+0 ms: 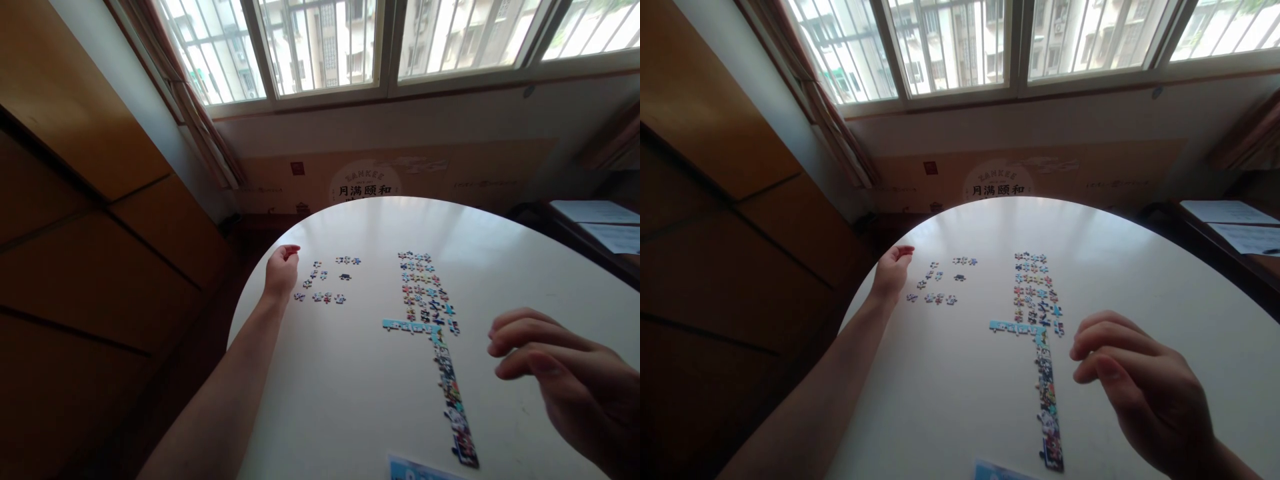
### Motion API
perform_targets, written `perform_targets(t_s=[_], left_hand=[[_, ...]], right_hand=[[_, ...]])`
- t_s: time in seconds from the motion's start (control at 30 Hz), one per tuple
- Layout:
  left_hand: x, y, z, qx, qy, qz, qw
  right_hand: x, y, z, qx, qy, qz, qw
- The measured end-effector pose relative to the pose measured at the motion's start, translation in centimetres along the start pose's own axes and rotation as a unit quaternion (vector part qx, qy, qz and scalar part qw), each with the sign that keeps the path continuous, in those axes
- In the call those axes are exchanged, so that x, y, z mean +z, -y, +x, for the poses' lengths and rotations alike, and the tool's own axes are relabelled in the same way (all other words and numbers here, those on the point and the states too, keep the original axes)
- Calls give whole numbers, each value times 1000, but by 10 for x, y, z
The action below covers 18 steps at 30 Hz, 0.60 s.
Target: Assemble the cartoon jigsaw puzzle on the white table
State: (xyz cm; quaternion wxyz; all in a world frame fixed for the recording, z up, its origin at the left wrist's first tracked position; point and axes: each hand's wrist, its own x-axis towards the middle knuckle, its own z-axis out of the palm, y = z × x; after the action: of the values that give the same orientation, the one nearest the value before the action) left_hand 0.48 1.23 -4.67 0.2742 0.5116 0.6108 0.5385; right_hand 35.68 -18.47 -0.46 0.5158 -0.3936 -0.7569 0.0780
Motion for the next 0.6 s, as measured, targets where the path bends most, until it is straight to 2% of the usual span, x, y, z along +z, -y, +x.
perform_targets(t_s=[0.17, 0.3, 0.6], left_hand=[[3, 10, 2, -12, 36, 70, 997], [4, 19, 3, 2, 62, 142, 988], [4, 18, 4, 4, 68, 273, 960]], right_hand=[[-2, -2, 1, -7, 1, 1, 1000], [-2, -5, 1, -19, -1, 10, 1000], [4, -16, -2, -21, -12, 63, 998]])
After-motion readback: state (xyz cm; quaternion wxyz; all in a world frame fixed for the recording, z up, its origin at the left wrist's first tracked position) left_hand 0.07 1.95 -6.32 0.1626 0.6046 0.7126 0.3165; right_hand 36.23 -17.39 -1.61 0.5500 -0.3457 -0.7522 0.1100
